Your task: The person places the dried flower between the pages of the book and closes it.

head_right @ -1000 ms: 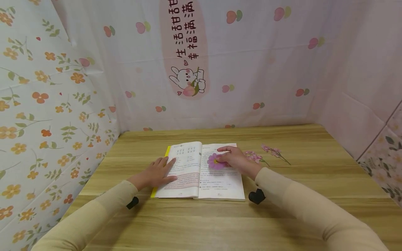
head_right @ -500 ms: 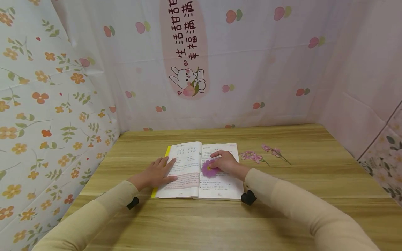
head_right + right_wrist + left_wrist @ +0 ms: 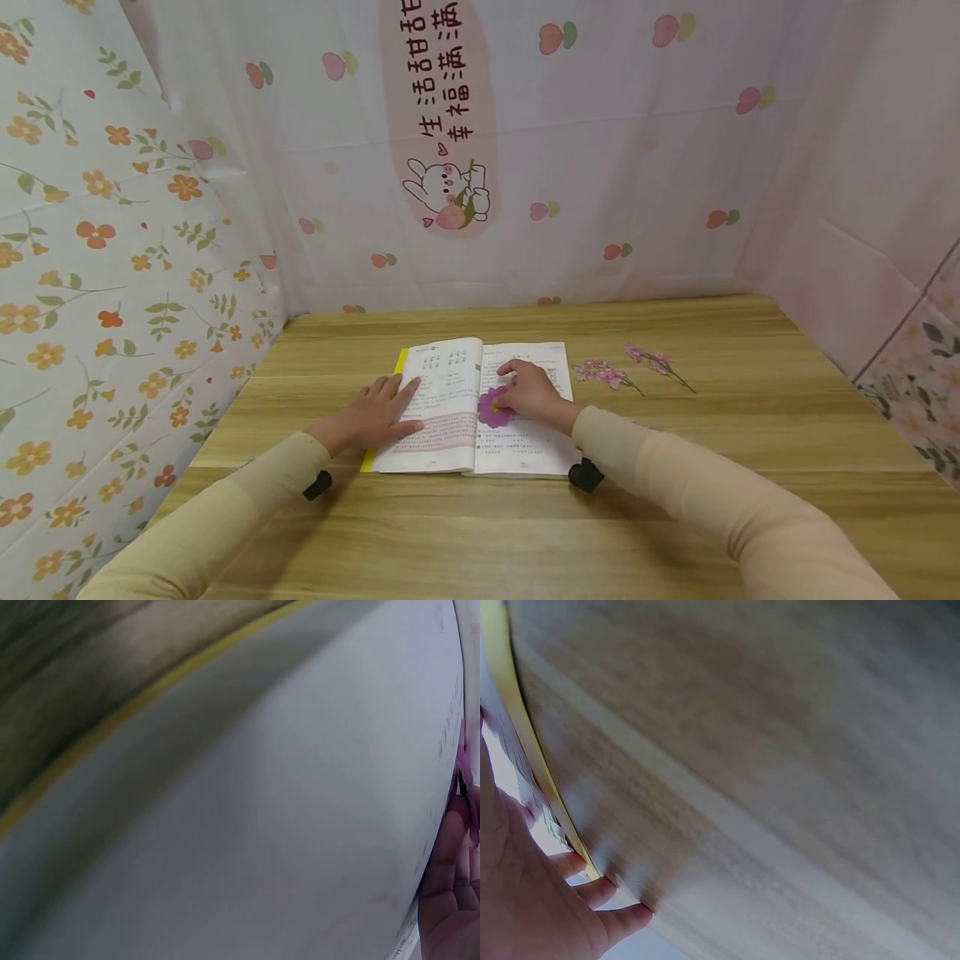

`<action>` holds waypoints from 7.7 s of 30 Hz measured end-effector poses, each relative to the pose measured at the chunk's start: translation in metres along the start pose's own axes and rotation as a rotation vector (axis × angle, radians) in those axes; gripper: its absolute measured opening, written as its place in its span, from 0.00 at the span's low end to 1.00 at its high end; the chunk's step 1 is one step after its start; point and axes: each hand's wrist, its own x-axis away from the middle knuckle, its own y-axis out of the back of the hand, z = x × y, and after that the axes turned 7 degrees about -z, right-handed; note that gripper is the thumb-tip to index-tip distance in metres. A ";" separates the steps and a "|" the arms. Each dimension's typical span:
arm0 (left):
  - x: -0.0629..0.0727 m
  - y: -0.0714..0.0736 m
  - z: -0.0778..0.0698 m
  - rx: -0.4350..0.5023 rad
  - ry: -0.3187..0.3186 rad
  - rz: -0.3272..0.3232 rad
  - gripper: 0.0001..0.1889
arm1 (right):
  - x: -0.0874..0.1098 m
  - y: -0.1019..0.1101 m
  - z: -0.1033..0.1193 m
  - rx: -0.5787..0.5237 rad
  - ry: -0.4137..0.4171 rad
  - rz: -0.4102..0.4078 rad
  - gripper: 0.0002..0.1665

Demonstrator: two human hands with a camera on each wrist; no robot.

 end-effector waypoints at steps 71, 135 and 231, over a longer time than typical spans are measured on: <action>0.003 0.006 -0.005 -0.020 0.000 -0.005 0.43 | -0.052 0.073 -0.046 0.682 0.390 0.004 0.48; 0.003 0.004 0.000 -0.040 -0.008 0.020 0.32 | 0.047 -0.023 0.019 0.286 0.492 0.319 0.52; -0.001 0.001 -0.005 0.060 -0.011 -0.023 0.42 | 0.031 0.055 0.008 0.639 0.719 0.123 0.35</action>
